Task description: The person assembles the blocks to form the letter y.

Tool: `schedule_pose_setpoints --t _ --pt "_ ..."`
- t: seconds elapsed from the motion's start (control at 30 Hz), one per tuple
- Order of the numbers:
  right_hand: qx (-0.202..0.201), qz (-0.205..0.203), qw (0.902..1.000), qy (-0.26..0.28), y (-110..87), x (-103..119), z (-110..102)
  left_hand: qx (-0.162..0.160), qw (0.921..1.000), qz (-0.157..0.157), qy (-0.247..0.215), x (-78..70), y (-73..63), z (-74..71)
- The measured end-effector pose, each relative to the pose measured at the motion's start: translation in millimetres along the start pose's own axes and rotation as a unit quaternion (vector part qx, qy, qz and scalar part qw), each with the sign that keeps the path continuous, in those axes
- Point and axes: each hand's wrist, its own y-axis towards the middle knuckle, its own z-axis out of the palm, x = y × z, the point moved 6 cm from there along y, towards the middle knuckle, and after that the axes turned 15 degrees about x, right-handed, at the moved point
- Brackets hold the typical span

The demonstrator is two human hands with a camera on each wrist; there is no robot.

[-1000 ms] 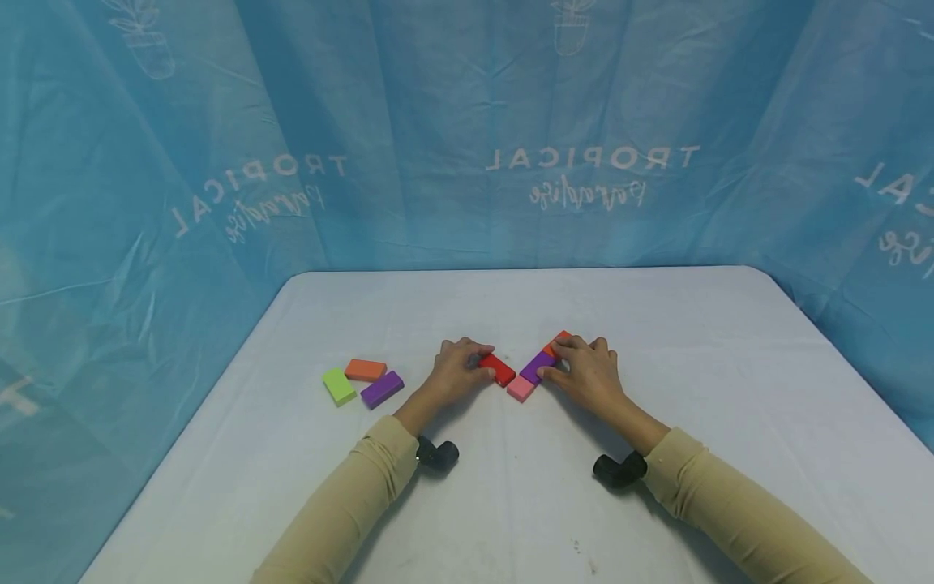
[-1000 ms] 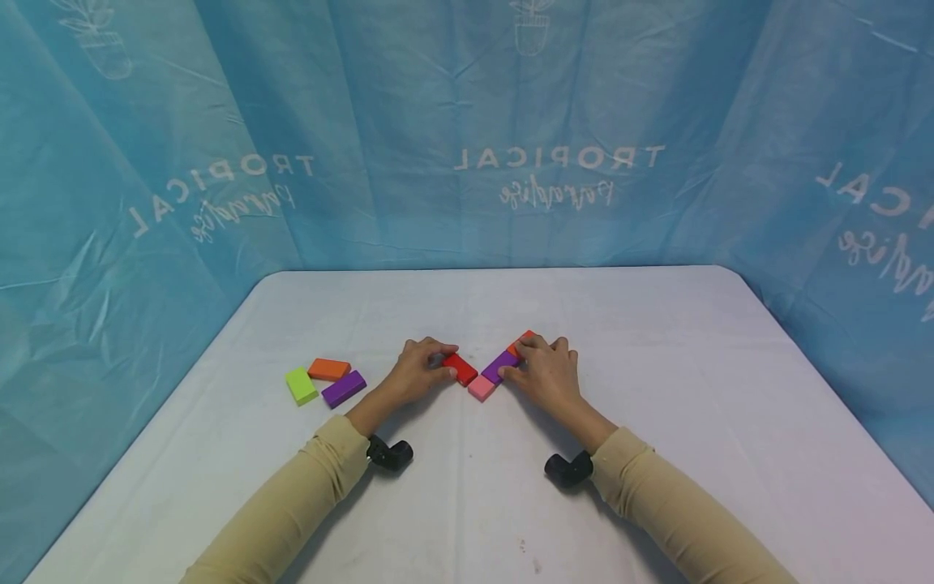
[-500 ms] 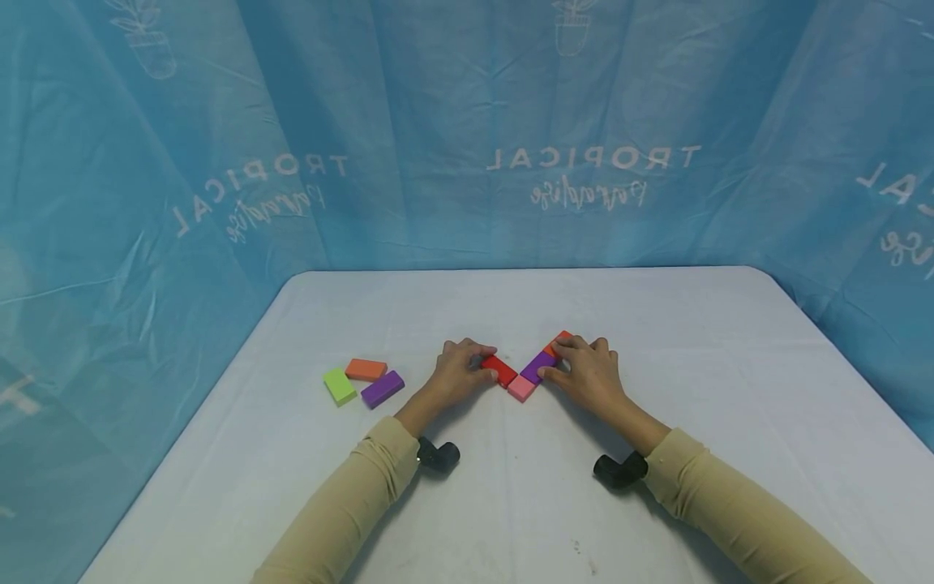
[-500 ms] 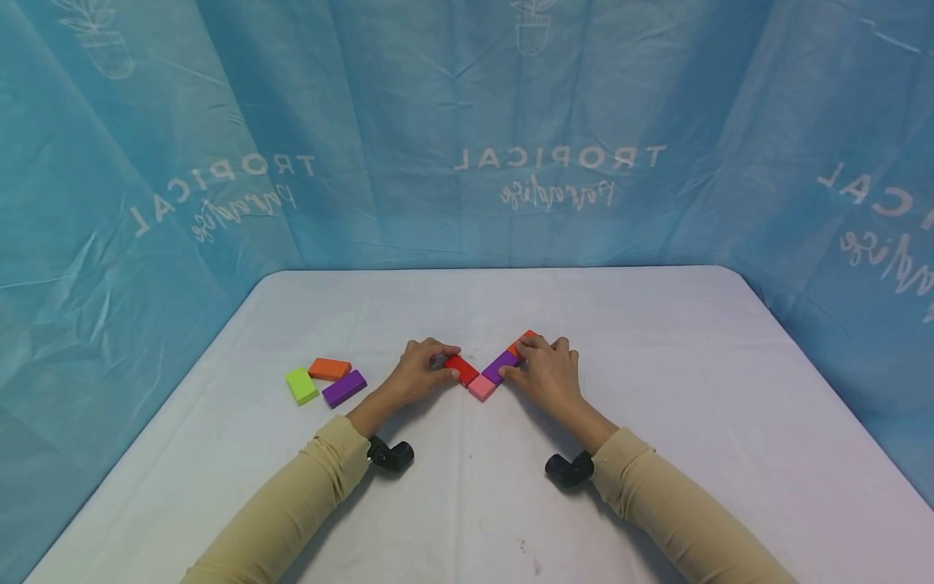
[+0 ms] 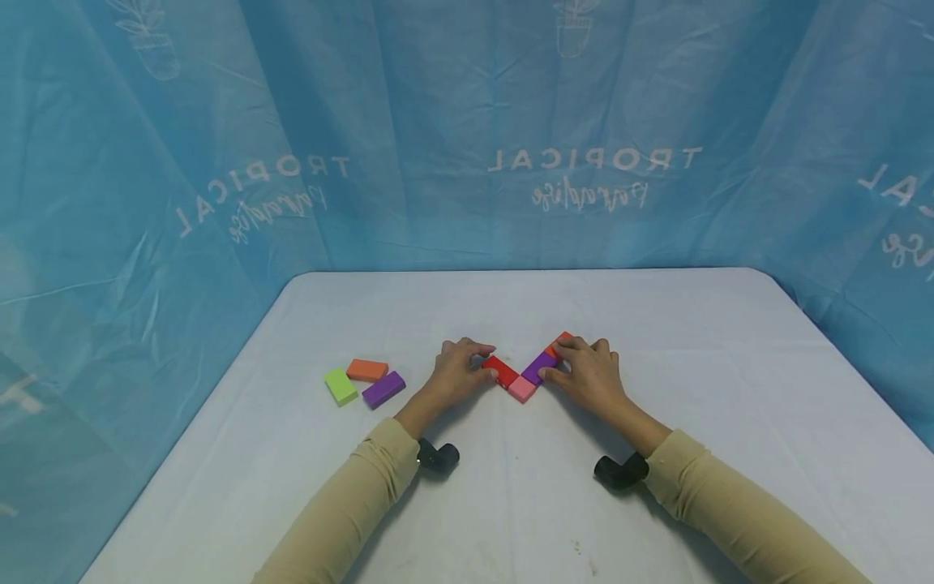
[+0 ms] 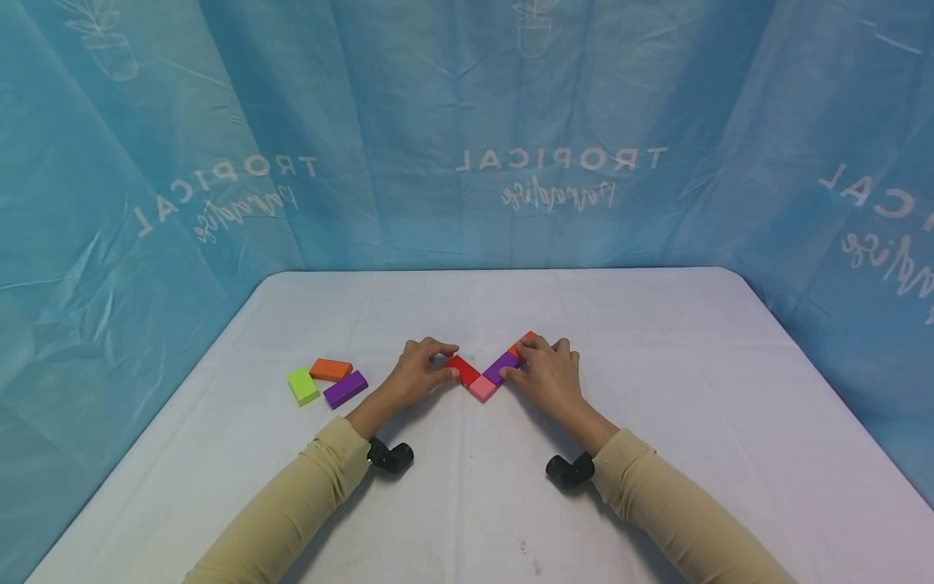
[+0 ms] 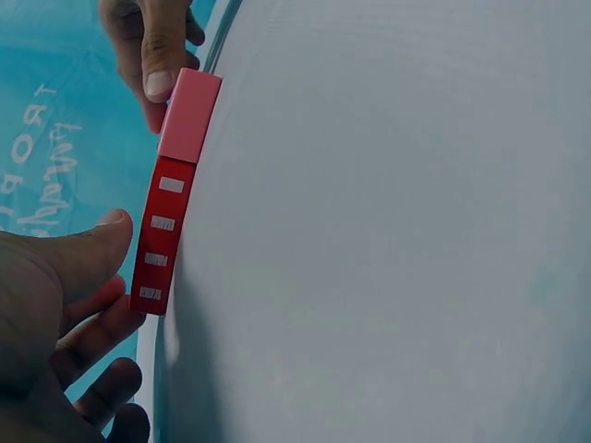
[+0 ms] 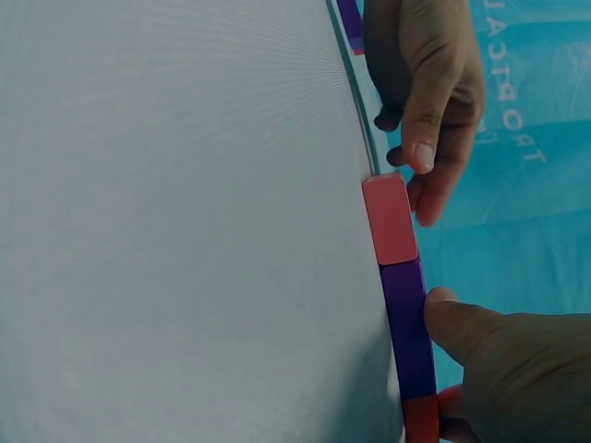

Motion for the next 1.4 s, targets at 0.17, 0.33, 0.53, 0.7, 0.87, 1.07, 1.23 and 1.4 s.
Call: schedule_pose_setpoints --t 0.17,0.33,0.53,0.7,0.87,1.07,1.23,1.4 --pt "0.003 0.001 1.0 -0.003 0.8 -0.2 0.8 -0.015 0.9997 -0.014 -0.011 1.6 -5.5 -4.6" --pt "0.005 -0.002 1.0 -0.008 0.8 0.3 0.4 -0.031 0.9987 -0.035 -0.019 2.5 -14.4 -8.4" --pt "-0.001 -0.005 1.0 -0.006 -0.2 0.6 -3.2 -0.057 0.9962 -0.053 -0.039 -0.2 -32.6 -16.9" --pt "0.001 -0.005 1.0 -0.006 -0.4 0.2 -2.8 -0.074 0.9942 -0.056 -0.054 2.6 -48.6 -25.5" --pt "0.005 -0.003 1.0 -0.008 0.1 0.3 -0.5 -0.093 0.993 -0.05 -0.053 8.3 -62.9 -34.3" --pt "0.005 -0.002 0.9999 -0.011 0.6 0.8 0.6 -0.103 0.9905 -0.059 -0.07 20.7 -79.2 -45.1" --pt "0.007 -0.004 0.9999 -0.013 1.3 0.3 0.0 -0.112 0.989 -0.062 -0.074 34.7 -88.5 -53.8" --pt "0.006 -0.006 0.9999 -0.012 0.7 0.2 0.3 -0.129 0.9867 -0.071 -0.07 46.8 -96.1 -61.2"
